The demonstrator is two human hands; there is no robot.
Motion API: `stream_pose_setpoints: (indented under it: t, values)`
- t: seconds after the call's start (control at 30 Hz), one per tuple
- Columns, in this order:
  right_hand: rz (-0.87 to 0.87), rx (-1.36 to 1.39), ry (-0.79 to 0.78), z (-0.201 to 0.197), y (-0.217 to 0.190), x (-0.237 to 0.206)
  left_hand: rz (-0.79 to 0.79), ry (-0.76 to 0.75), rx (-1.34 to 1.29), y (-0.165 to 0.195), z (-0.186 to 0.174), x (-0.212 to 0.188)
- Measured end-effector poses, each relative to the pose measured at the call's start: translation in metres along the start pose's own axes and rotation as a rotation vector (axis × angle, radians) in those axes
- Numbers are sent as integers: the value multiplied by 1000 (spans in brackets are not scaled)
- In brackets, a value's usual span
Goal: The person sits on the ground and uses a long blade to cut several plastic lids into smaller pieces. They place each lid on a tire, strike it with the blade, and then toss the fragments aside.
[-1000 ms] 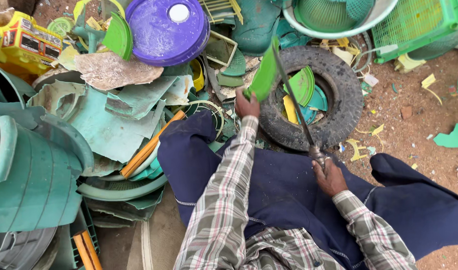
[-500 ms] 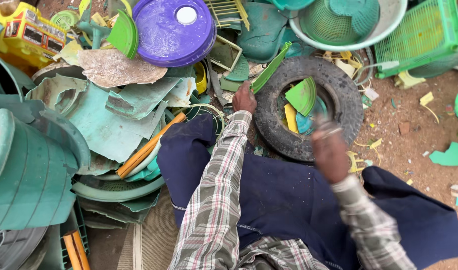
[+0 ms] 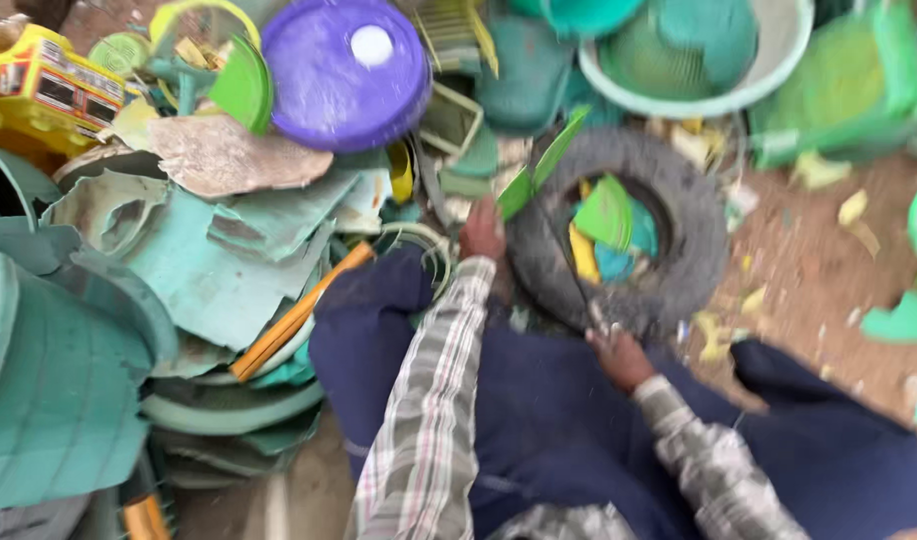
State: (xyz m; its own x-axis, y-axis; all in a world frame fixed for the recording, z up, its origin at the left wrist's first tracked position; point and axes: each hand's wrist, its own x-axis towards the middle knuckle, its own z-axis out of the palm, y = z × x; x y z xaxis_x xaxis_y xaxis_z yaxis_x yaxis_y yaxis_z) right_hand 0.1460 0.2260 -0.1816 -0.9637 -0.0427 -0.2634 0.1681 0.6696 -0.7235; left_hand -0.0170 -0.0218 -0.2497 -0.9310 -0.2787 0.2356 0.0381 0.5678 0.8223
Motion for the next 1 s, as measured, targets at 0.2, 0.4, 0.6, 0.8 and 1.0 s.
stream_pose_setpoints:
  t: [0.2, 0.4, 0.6, 0.8, 1.0]
  values:
    - [532, 799, -346, -3, -9, -17, 390, -40, 335, -19, 9, -54]
    - [-63, 168, 129, -45, -34, -40, 389, -218, 402, -32, 5, -66]
    - [-711, 595, 531, -86, -12, -29, 435, -358, 516, -43, 13, -62]
    - [3, -235, 22, -9, 31, -2, 548, -329, 630, -49, 6, -57]
    - [651, 440, -227, -34, 30, -21, 416, -303, 395, -42, -6, -67]
